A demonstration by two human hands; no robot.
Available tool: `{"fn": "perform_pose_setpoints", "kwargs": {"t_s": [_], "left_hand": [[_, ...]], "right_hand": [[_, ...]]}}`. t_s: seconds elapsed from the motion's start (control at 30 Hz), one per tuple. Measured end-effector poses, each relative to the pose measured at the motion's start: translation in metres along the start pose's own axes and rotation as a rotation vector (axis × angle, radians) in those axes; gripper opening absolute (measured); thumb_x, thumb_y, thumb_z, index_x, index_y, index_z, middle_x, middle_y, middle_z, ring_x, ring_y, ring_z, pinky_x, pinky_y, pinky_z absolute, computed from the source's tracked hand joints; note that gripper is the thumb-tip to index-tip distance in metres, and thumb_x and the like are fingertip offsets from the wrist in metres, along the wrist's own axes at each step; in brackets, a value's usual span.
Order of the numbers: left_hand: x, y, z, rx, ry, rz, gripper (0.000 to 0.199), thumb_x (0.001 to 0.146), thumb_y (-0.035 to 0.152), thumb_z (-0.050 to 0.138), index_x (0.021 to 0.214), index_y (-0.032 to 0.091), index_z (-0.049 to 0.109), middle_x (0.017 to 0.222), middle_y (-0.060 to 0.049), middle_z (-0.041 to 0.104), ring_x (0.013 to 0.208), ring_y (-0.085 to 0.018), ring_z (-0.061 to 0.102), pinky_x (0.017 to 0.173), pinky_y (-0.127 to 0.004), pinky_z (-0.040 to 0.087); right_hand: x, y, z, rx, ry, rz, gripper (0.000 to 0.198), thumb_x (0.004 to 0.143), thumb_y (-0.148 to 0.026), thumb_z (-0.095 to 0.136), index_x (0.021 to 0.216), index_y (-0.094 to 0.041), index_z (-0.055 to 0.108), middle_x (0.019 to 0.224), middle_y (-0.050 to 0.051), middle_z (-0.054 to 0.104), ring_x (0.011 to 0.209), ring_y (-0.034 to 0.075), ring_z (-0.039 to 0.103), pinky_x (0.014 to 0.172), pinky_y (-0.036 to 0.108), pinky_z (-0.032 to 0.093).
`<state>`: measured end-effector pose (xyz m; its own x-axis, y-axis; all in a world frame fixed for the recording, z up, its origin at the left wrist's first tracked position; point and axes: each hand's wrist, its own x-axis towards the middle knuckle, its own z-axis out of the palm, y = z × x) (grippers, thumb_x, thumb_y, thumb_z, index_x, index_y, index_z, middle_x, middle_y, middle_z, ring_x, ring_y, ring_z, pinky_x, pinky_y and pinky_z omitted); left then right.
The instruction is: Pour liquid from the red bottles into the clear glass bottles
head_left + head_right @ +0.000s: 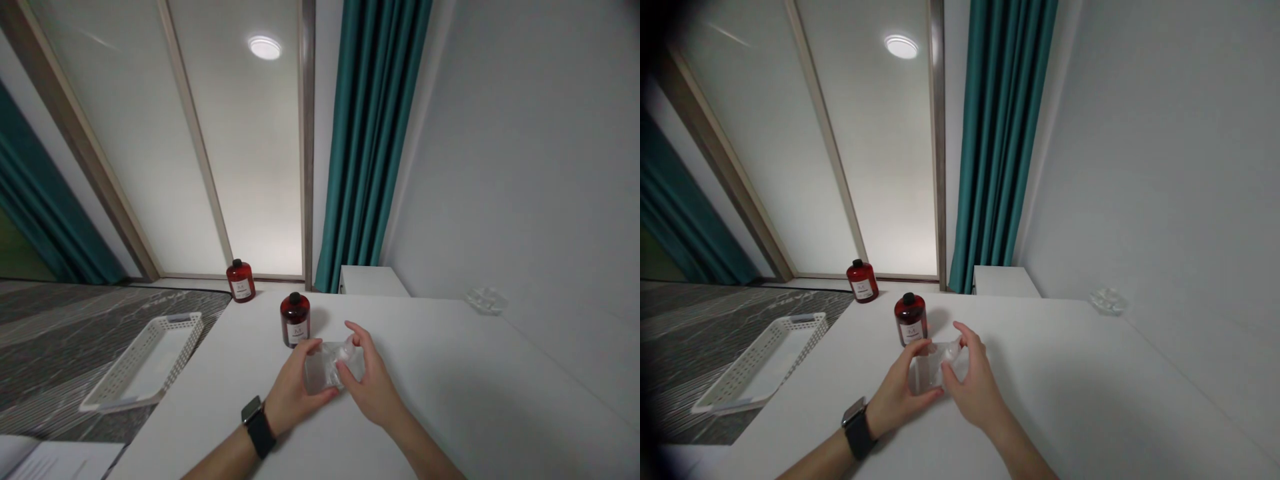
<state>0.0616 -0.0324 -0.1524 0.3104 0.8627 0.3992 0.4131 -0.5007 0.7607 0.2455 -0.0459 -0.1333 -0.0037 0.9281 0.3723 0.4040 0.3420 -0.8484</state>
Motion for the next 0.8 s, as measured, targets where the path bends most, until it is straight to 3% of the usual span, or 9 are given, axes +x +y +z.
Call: {"fn": "perform_pose_setpoints", "kwargs": {"t_s": [0.13, 0.3, 0.53, 0.67, 0.8], "left_hand": [[-0.001, 0.0, 0.0, -0.005, 0.011, -0.004, 0.069, 0.068, 0.018, 0.077, 0.128, 0.02, 0.044, 0.124, -0.013, 0.06, 0.113, -0.031, 0.061, 0.099, -0.053, 0.049], [-0.001, 0.001, 0.0, -0.023, 0.011, -0.017, 0.069, 0.068, 0.016, 0.078, 0.128, 0.019, 0.044, 0.123, -0.012, 0.06, 0.111, -0.03, 0.061, 0.099, -0.053, 0.049], [-0.001, 0.001, -0.001, -0.043, 0.012, -0.017, 0.068, 0.067, 0.017, 0.077, 0.127, 0.019, 0.046, 0.122, -0.012, 0.062, 0.11, -0.03, 0.062, 0.099, -0.053, 0.049], [-0.001, 0.0, -0.001, -0.055, 0.001, -0.001, 0.069, 0.067, 0.017, 0.078, 0.128, 0.02, 0.046, 0.127, -0.013, 0.059, 0.115, -0.031, 0.06, 0.101, -0.052, 0.047], [0.0, 0.0, -0.001, -0.086, 0.004, -0.059, 0.07, 0.066, 0.016, 0.077, 0.128, 0.02, 0.045, 0.122, -0.012, 0.062, 0.11, -0.03, 0.061, 0.1, -0.052, 0.047]], "right_hand": [[0.0, 0.0, 0.001, -0.006, -0.034, -0.065, 0.049, 0.079, -0.021, 0.057, 0.127, -0.023, 0.049, 0.114, 0.006, 0.057, 0.109, 0.024, 0.055, 0.099, 0.041, 0.044], [0.001, 0.005, 0.002, 0.0, 0.032, -0.059, 0.038, 0.083, -0.024, 0.059, 0.121, -0.023, 0.053, 0.112, 0.007, 0.062, 0.106, 0.024, 0.059, 0.095, 0.039, 0.047], [0.0, 0.009, 0.004, 0.024, 0.001, -0.147, 0.039, 0.085, -0.021, 0.057, 0.123, -0.025, 0.051, 0.114, 0.005, 0.062, 0.107, 0.022, 0.06, 0.095, 0.035, 0.048], [0.0, 0.015, 0.005, -0.013, 0.039, -0.087, 0.041, 0.083, -0.024, 0.061, 0.123, -0.024, 0.053, 0.107, 0.005, 0.061, 0.102, 0.023, 0.059, 0.092, 0.036, 0.047], [0.001, 0.014, 0.004, 0.061, 0.01, -0.061, 0.049, 0.086, -0.025, 0.058, 0.133, -0.025, 0.043, 0.109, 0.005, 0.061, 0.105, 0.023, 0.059, 0.096, 0.037, 0.044]]}}
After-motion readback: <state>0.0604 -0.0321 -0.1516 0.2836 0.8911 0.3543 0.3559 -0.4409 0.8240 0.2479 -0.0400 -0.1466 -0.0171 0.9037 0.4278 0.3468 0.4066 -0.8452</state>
